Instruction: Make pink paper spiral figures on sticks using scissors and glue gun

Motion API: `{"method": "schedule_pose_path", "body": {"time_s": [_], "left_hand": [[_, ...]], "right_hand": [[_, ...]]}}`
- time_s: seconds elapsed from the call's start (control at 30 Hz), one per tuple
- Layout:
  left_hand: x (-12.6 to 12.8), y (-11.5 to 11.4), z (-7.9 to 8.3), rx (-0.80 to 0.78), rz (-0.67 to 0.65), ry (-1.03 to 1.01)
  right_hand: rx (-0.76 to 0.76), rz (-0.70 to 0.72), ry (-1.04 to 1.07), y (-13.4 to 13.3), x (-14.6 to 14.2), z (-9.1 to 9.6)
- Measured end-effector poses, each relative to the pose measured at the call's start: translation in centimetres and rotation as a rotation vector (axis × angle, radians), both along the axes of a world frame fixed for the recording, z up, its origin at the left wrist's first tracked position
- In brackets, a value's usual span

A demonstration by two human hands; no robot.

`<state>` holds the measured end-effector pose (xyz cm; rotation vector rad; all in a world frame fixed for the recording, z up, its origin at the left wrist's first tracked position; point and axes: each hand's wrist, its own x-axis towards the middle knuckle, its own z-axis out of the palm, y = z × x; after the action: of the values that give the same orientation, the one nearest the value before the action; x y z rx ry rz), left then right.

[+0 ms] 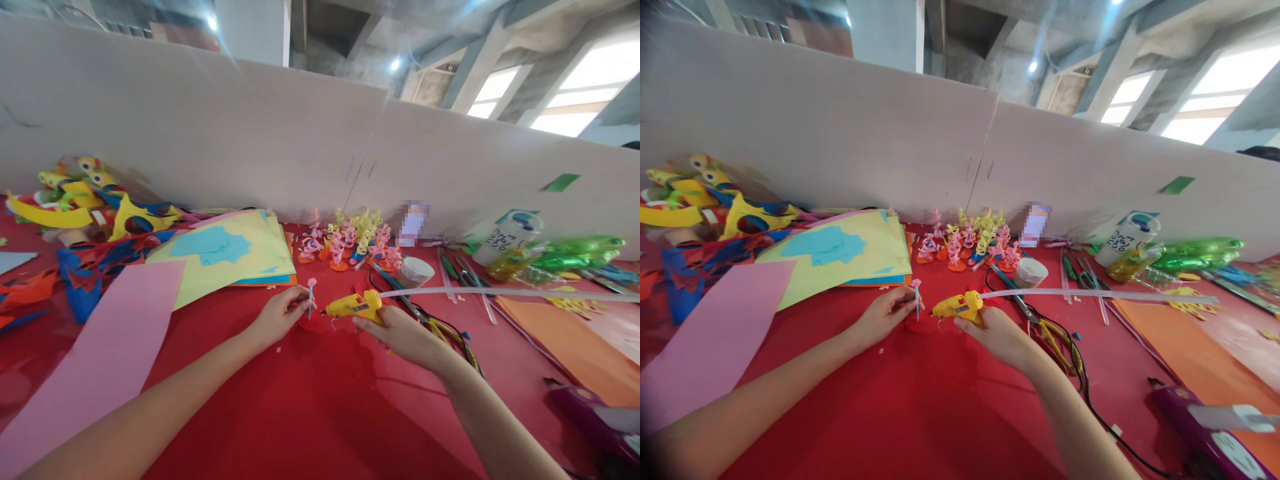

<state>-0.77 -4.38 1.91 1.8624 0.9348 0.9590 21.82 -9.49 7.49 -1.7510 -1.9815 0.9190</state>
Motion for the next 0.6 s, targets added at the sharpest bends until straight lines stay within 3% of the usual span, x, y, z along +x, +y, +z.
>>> {"method": "schedule_pose_path", "body": {"time_s": [0.2,0.37,0.6], "left_hand": [[-0.1,-0.3,0.4,-0.018,-0.024,0.002],[0.0,-0.1,0.1,-0.033,-0.027,-0.025],[0.0,-0.2,0.3,0.016,-0.009,0.028]], "right_hand": [[0.017,-0.015,-0.050,-0.4,0.1,1.3],[-0.005,-0.070,-0.005,-0.4,0.6,1.3],[-0.013,-0.183,0.204,0.0,3.2,1.5]]}}
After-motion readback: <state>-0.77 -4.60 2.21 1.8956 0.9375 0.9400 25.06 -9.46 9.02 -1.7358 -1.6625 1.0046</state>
